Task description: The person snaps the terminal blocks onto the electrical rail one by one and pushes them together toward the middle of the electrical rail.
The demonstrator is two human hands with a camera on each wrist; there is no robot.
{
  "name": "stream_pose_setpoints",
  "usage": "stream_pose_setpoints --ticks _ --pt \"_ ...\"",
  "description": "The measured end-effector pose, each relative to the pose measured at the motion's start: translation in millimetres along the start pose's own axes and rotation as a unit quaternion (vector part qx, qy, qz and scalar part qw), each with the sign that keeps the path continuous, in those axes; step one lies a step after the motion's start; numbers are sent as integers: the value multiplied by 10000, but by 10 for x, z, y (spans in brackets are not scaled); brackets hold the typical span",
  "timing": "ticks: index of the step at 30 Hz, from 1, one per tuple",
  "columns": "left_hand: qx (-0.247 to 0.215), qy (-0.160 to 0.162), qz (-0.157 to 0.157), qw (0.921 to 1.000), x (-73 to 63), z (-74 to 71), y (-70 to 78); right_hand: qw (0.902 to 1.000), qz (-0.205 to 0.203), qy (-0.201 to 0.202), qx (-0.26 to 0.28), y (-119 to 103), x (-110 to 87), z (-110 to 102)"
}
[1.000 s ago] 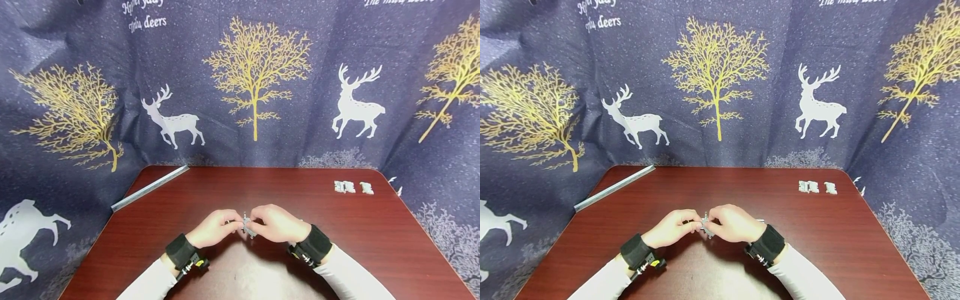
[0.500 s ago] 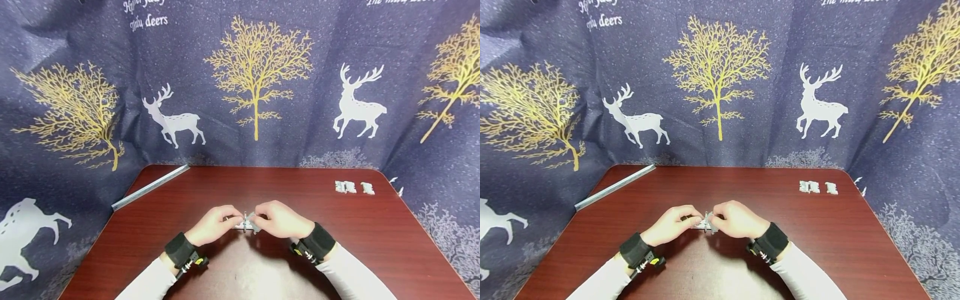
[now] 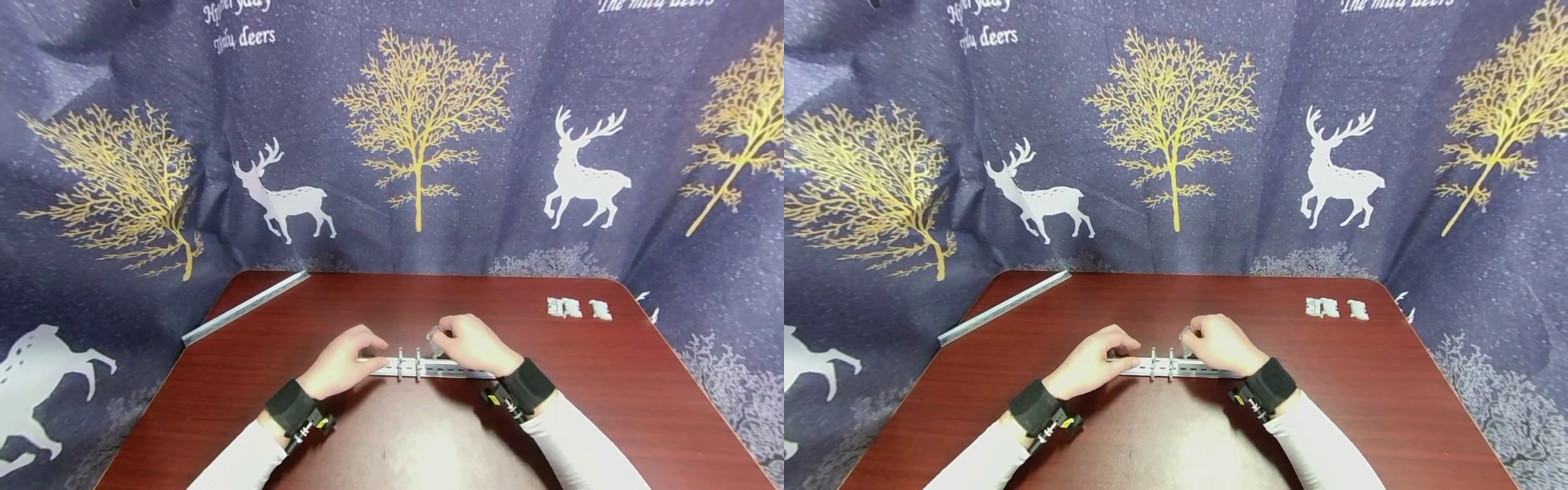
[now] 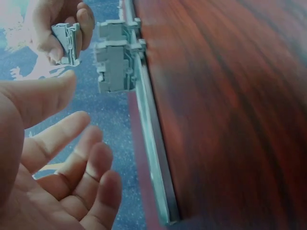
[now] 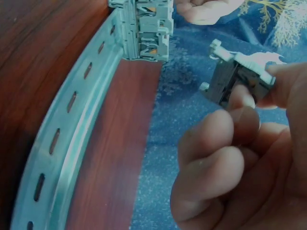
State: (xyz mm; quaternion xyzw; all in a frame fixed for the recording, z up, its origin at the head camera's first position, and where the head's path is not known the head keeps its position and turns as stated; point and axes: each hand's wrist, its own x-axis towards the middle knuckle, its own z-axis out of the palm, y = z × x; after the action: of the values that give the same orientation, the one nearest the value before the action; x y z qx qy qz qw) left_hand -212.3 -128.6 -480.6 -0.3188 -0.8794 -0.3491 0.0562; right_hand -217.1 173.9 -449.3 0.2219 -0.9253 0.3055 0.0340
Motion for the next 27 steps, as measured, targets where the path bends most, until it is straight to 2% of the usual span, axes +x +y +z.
stream_pose_setpoints --ticks 11,21,27 --pt "929 -248 66 9953 -44 42 -77 9984 408 -27 -382 -13 4 94" --pt "1166 -529 -32 9918 -53 27 -86 9949 768 -95 -647 23 15 228" --pt "1204 -504 66 9914 -63 16 -89 9937 847 -102 -731 11 13 267"
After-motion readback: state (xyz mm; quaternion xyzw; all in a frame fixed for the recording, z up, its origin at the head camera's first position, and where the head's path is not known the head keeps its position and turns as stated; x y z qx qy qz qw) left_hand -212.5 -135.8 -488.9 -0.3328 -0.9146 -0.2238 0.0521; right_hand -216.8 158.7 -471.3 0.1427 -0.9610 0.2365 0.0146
